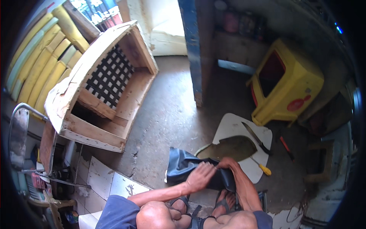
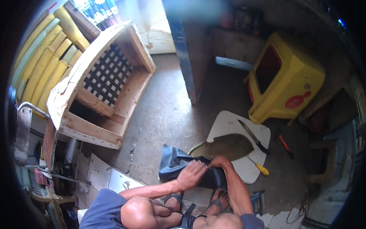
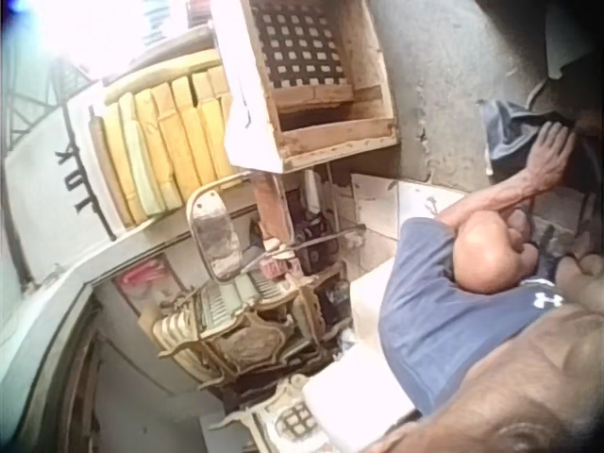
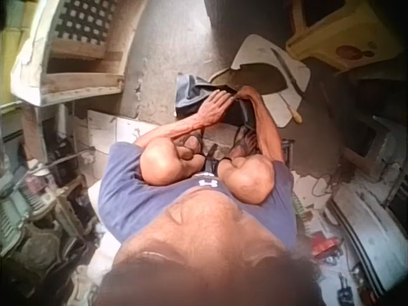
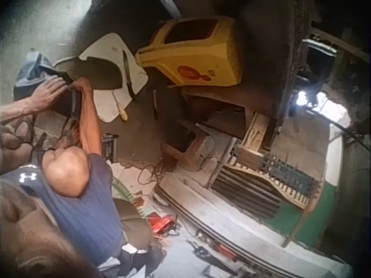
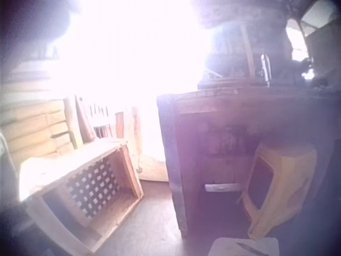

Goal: The person wraps a black leather material over a foam-padded wooden base and uses a pneumatic stapler to secure the material edges to the underside of the base.

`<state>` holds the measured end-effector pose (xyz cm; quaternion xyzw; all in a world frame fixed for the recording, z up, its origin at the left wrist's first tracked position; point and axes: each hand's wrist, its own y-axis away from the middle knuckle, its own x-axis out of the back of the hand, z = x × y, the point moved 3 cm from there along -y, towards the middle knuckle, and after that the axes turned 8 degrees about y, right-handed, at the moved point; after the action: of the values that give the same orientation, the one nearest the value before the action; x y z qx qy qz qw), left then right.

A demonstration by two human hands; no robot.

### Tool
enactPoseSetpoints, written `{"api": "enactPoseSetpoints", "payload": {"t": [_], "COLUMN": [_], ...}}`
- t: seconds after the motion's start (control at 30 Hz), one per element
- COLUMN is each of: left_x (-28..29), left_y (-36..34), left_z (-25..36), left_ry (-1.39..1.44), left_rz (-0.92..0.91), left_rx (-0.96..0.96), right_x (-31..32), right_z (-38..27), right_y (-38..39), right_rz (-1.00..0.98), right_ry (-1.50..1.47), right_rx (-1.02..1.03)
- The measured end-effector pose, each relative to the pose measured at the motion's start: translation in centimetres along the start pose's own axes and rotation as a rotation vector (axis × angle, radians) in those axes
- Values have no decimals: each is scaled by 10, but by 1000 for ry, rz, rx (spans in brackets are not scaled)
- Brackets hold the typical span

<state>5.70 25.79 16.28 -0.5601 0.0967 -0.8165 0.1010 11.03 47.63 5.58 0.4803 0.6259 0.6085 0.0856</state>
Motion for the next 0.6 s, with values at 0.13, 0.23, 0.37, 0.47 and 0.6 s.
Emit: {"api": "enactPoseSetpoints", "payload": {"t": [0.13, 0.23, 0.37, 0.47, 0.6], "left_x": [1, -10, 3, -3, 2], "left_y": [14, 14, -4, -46, -30], "left_z": [-8, -20, -41, -39, -54], "left_ry": [59, 264, 417, 520, 458], "left_rz": [-8, -230, -439, -443, -558], "left_rx": [132, 239, 388, 302, 392], "right_x": [1, -24, -22, -17, 2], "right_z": [-18, -6, -25, 25, 10], "right_y": [-4, -12, -11, -4, 69], "right_rz": [-48, -132, -161, 102, 742], "right_ry": [60, 32, 39, 111, -341], "right_rx": [46, 46, 152, 249, 272]}}
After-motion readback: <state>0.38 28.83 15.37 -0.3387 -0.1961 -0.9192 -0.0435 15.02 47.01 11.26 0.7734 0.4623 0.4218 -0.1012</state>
